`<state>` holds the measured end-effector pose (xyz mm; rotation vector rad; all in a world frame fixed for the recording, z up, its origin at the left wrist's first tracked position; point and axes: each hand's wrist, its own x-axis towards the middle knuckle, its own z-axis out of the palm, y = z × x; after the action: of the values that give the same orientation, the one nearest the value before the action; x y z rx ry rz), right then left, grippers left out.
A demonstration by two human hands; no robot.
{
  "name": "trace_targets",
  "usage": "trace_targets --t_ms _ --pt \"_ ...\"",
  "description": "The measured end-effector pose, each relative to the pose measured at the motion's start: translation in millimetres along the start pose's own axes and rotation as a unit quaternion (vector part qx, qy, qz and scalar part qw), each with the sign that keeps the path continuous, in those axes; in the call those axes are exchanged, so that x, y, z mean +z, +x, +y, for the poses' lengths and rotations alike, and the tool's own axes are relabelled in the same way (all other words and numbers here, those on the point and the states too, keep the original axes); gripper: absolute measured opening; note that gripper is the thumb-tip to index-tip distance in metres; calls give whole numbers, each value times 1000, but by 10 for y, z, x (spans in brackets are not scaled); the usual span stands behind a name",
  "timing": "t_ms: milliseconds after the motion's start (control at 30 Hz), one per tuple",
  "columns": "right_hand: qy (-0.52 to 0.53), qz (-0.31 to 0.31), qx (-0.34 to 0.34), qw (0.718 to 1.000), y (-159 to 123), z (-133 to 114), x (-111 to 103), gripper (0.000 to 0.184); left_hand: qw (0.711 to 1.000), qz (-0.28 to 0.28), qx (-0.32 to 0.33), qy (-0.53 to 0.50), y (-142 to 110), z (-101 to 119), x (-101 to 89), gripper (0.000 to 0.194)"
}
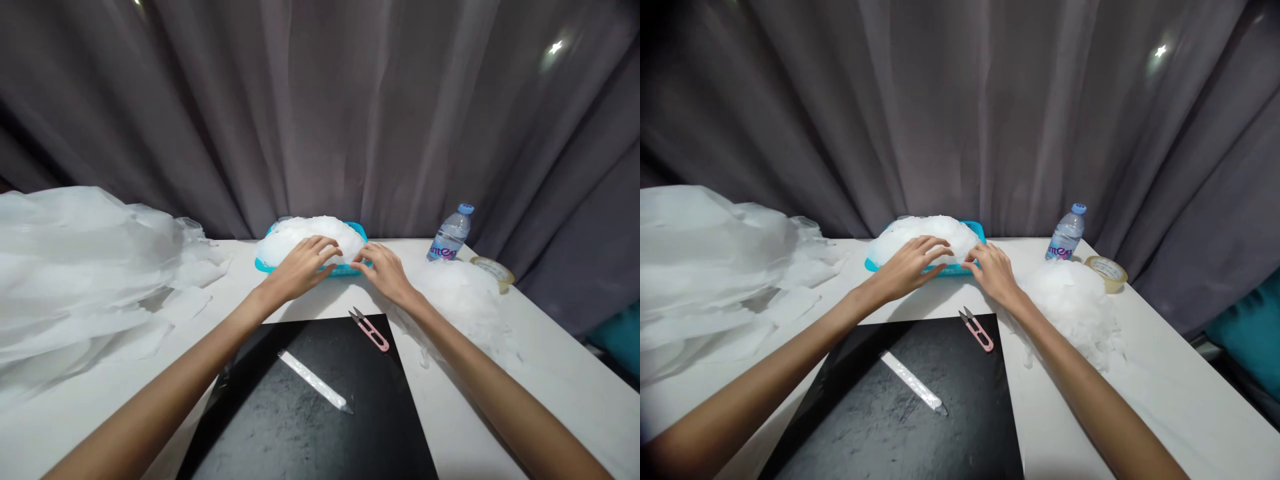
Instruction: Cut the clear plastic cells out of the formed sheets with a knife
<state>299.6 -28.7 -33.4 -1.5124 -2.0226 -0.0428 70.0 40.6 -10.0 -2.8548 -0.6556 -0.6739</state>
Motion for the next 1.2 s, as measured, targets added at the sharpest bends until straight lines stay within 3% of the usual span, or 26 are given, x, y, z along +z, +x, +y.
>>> trace_targets --t_ms 133,333,433,500,567,633,700,733,833,967,1200 --pt "34 43 3 999 30 39 23 19 999 -11 -29 10 -9 23 37 24" --pt "110 181 79 974 94 53 65 23 995 11 -96 -15 -31 101 6 21" --pt "150 235 91 956 114 -14 -16 23 989 50 -133 -44 29 222 -46 42" --pt "171 245 81 951 102 -99 -102 23 975 88 -161 -127 87 347 -81 60" --pt "209 222 66 950 53 -212 -201 24 926 116 -188 -305 132 495 -128 62" --pt "291 172 55 940 -41 -341 -312 25 842 119 -200 -487 133 644 -214 52" --pt "388 111 49 913 -170 -468 -448 24 778 123 -215 -577 77 775 -359 44" --pt "424 78 46 901 -240 -528 -527 23 765 126 -222 -591 28 832 -451 40" --pt "469 -18 47 882 -427 -683 -788 25 776 75 -222 -586 -160 970 -749 25" --pt "443 -97 42 890 -543 -815 -1031 19 782 23 -232 -578 -375 1084 -997 14" --pt "508 -51 50 858 -582 -843 -1007 14 718 -17 -242 -653 -457 1180 -1051 20"
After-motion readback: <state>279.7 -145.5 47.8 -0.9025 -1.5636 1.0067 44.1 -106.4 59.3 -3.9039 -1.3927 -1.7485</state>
